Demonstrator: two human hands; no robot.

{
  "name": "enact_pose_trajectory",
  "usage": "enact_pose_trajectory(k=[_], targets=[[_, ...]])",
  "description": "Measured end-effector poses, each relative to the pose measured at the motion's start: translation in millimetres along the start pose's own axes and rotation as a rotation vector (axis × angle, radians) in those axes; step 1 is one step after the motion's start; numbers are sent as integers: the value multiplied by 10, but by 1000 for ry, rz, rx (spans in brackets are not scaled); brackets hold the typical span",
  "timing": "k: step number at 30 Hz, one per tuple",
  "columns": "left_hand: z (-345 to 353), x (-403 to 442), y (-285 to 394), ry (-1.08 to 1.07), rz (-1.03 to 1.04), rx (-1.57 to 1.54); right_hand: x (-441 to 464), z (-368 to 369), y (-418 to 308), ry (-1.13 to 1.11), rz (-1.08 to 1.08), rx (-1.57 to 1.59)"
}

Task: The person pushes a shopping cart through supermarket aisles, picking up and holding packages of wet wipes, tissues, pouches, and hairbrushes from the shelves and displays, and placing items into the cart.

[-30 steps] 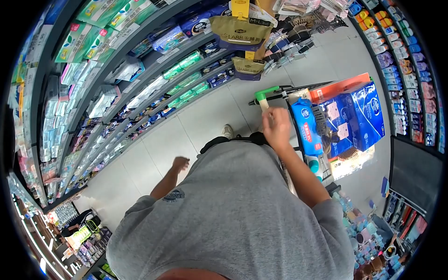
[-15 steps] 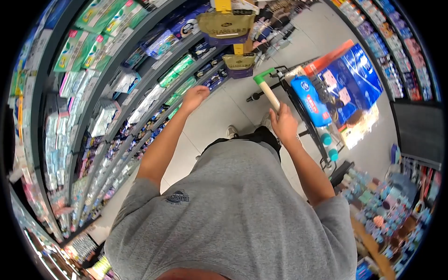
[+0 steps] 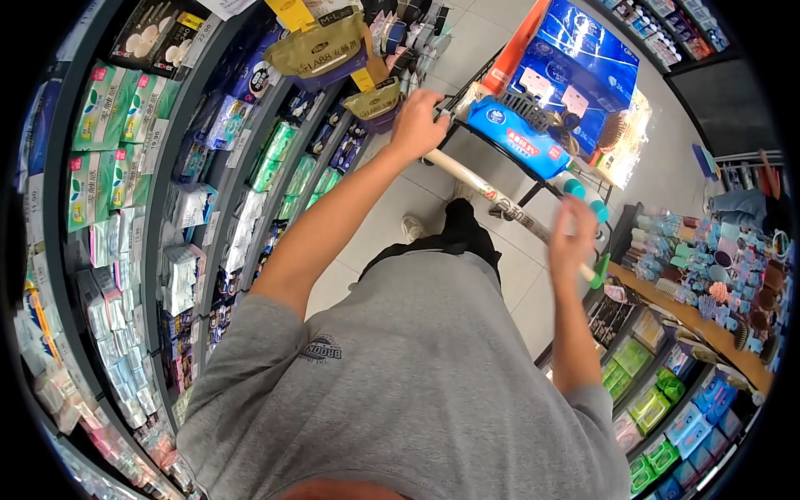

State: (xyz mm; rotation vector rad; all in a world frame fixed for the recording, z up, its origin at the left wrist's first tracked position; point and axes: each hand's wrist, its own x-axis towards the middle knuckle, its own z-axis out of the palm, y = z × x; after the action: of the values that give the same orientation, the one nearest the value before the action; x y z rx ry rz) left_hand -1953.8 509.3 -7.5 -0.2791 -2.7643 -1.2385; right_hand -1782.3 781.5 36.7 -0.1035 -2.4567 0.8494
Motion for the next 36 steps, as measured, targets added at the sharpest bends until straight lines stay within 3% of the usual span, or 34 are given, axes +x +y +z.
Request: enact_pose_trajectory(k=[3,5,7,9,10,13,17,19,23,27,36], targets=[[54,60,71,-57,-73,99,29,-397,901,224,286,-147],[84,73,51,-102,-83,151,-138,-622,1402,190,387,-465],[67,85,51,-159,-136,240,-511,-675,2030,115,511,-591],[45,116,-39,-270,-236,237,-774,-644,2303,-241,821,-533],[25,118,-73,-381,-334,230,-678,-675,2087,-298,1034,-322],[-13,76,-109,-424,-335,307,-719,-666,1993,-327,1033,-143],[-91,27,-52,-431,-311,377,-892,-599,2124,-311,883,-365],[-157,10,-36,-480,-304,409,-707,-631,1577,-299,897,-392],[-206,-47,-56,-460,-261,445,-937,-614,1865,-306,794,-540],[-267,-120,-22,-482,-295,502,-991,-641,1726,-277,1031,-179],[-325,-398,-53,-427,-368,436,-1004,-687,1475,-293,1188,-62]])
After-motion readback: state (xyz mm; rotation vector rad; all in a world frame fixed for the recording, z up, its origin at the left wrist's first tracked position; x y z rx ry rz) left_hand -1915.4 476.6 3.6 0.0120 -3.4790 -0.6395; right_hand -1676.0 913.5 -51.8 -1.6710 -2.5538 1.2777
